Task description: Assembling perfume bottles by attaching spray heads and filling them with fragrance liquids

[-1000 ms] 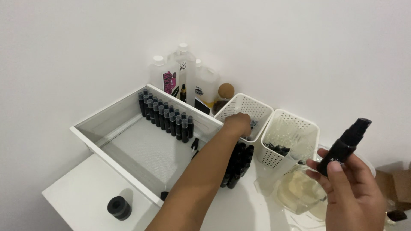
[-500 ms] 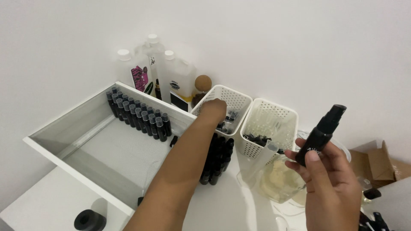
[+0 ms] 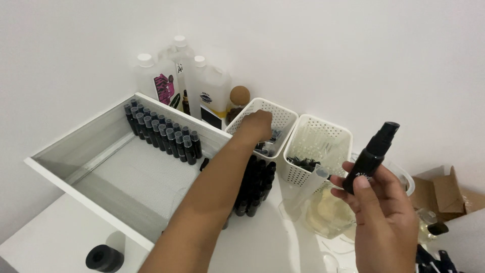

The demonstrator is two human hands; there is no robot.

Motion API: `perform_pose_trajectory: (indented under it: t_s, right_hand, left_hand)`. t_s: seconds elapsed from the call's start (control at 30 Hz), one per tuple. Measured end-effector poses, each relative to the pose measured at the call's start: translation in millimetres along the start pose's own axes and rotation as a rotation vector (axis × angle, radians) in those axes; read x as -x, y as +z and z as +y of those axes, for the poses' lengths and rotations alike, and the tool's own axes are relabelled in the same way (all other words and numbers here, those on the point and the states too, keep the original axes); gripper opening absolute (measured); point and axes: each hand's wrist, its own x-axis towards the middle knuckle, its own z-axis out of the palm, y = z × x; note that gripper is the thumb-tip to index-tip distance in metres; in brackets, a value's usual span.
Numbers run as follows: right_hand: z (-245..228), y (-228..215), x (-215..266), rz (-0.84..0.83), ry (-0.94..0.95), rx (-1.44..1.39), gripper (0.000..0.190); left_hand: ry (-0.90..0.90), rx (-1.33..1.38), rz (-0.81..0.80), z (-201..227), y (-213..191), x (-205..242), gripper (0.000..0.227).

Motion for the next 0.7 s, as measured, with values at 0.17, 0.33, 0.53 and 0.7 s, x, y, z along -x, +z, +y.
perform_pose_trajectory:
  t_s: [0.17, 0.33, 0.53, 0.7]
  right_hand:
    - [-10, 6, 6, -0.003, 0.019, 0.029, 0.037]
    - [-22, 13, 15, -0.037, 0.047, 0.078, 0.039]
    - [-27, 14, 21, -0.081, 0.056, 0.092, 0.038]
    - [-27, 9, 21, -0.076, 0.014, 0.120, 0.038]
  left_hand:
    - [0.152, 0.993, 0.159, 43, -69, 66, 0.031]
    - [0.515, 1.551, 0.163, 77, -112, 160, 0.029]
    - [0.615, 1.593, 0.175, 82, -109, 188, 0.036]
    - [0.604, 1.300, 0.315, 60, -116, 193, 0.025]
